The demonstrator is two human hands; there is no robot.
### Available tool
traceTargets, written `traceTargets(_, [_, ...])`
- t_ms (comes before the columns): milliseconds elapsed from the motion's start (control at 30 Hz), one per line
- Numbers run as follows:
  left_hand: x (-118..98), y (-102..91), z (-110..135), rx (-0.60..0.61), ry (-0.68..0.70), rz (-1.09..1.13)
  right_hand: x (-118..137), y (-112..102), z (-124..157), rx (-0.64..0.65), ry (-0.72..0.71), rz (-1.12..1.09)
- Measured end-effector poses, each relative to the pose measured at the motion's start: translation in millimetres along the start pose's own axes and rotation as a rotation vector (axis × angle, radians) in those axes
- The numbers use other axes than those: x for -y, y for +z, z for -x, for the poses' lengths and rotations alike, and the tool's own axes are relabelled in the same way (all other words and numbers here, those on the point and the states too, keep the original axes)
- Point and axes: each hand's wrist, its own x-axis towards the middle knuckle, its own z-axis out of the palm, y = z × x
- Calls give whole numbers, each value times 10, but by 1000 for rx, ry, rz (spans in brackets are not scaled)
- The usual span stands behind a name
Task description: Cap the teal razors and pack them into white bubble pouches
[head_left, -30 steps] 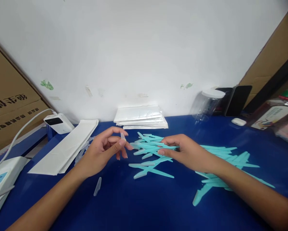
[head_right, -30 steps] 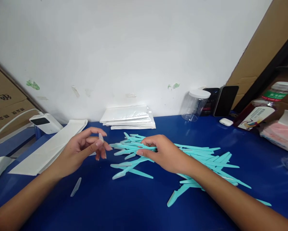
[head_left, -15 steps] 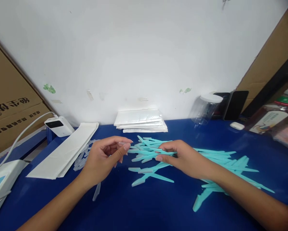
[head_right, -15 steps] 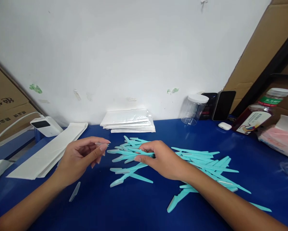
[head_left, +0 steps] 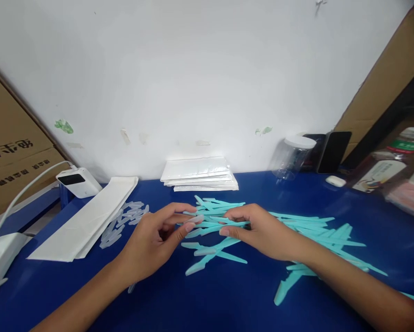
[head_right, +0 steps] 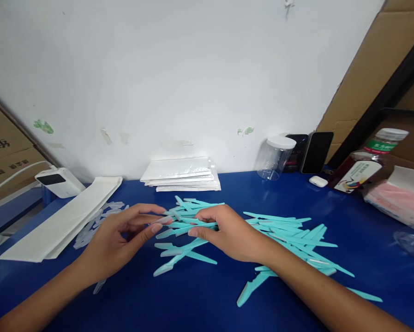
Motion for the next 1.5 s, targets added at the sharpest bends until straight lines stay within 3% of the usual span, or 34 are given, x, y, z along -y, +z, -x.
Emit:
traceTargets(300, [5, 41, -7, -77, 48, -138, 28, 35, 27, 74, -4, -71])
traceTargets(533, [72, 109, 10, -66, 6, -86, 70, 57, 26, 74, -33, -54])
traceTargets(800, [45, 147, -3, -112, 261, -135, 100, 153, 62, 114, -15, -67])
traceTargets(1267, [-33, 273, -7, -39, 333, 82, 163, 279, 93, 89, -23, -170])
traceTargets(1500, [-52, 273, -9, -32, 390, 52, 223, 297, 98, 104, 4, -129])
